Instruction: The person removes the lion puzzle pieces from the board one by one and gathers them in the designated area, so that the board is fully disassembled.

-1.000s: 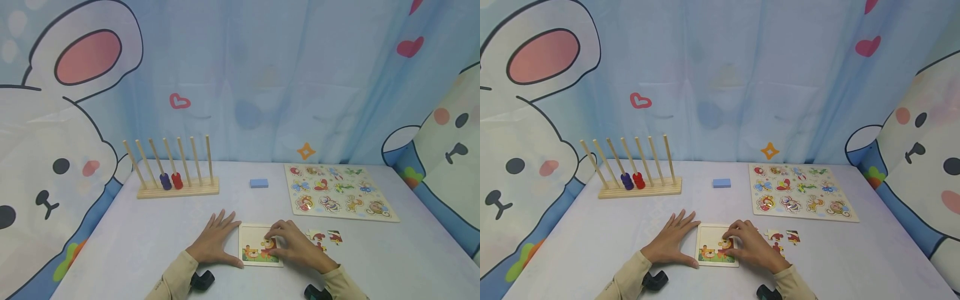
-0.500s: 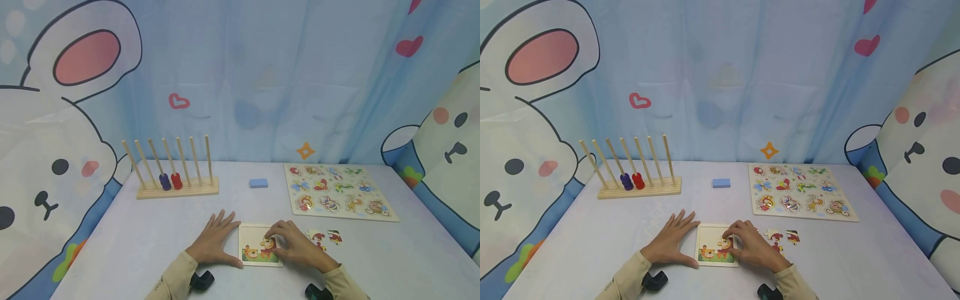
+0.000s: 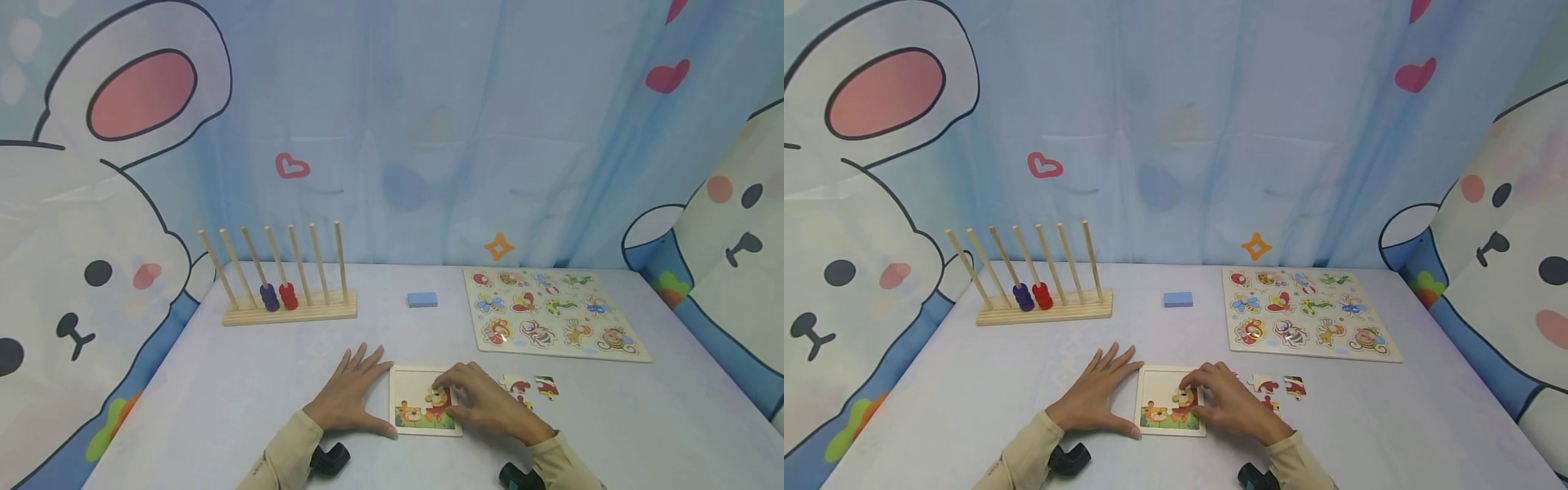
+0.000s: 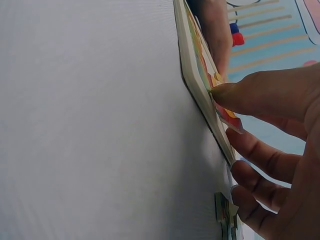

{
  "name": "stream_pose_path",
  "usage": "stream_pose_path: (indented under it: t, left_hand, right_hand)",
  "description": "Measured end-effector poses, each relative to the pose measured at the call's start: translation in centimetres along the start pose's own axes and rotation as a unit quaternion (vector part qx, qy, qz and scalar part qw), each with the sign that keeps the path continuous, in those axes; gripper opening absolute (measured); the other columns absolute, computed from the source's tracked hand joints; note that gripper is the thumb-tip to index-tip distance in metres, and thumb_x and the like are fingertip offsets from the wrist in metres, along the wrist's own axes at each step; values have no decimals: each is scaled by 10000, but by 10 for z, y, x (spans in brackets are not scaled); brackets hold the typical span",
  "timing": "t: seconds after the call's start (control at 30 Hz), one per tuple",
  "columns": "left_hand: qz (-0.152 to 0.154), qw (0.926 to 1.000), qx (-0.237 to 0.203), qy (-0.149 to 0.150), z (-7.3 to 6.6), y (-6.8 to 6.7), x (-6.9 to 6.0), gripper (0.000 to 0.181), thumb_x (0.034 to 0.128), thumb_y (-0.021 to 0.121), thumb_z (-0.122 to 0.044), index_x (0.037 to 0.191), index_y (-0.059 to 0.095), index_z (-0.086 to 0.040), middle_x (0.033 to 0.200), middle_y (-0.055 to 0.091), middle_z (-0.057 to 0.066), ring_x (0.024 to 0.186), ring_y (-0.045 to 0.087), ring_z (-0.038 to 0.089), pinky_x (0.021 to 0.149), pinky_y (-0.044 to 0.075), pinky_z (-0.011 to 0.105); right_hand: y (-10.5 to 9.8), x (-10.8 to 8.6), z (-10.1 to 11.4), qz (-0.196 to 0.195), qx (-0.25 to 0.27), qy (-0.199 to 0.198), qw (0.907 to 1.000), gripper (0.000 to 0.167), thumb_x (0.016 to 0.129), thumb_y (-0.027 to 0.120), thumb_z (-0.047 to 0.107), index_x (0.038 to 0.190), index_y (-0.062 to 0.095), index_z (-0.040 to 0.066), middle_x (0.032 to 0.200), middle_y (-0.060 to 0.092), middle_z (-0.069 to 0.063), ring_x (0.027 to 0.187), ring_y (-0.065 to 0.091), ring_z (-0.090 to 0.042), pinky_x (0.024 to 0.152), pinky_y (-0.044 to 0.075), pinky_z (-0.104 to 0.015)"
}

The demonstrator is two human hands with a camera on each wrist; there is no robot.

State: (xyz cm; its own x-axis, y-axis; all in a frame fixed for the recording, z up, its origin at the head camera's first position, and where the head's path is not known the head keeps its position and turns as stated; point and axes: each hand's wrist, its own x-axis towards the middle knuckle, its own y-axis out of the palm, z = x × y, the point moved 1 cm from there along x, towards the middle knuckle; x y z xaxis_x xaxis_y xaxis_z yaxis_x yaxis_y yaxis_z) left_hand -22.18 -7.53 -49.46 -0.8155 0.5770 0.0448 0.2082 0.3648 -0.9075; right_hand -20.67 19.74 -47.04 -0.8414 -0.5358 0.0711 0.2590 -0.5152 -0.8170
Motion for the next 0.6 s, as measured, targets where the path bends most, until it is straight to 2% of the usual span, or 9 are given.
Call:
stream_pose_path:
  t: [0.17, 0.4, 0.6]
  left_hand:
    - [23, 10000, -1, -11, -1, -1, 0, 1097, 592, 752, -713, 1488, 358, -218, 1601, 183, 32, 1478, 42, 314, 1193, 21, 517]
    - [17, 10000, 16, -1, -1, -1, 0, 1097, 592, 755, -708, 1488, 357, -216, 1600, 187, 39, 1477, 46, 318, 1194, 25, 516]
    - [4, 10000, 25, 7, 0, -1, 0, 1101, 589, 752, -715, 1488, 359, -215, 1600, 187, 38, 1477, 42, 315, 1193, 27, 520]
  right_hand:
    - [0, 0, -2, 18, -80, -29, 10000, 332, 799, 767, 190, 1109, 658, 233, 1005, 579, 157, 967, 473, -100, 835, 445, -348]
    - [-1, -1, -2, -70, -233, -304, 9992, 300, 831, 731, 168, 1127, 678, 178, 962, 574, 155, 928, 469, -89, 819, 438, -334]
    - [-3, 0, -2, 0, -234, -262, 9994, 296, 839, 734, 189, 1131, 685, 177, 989, 585, 144, 938, 483, -98, 812, 449, -331]
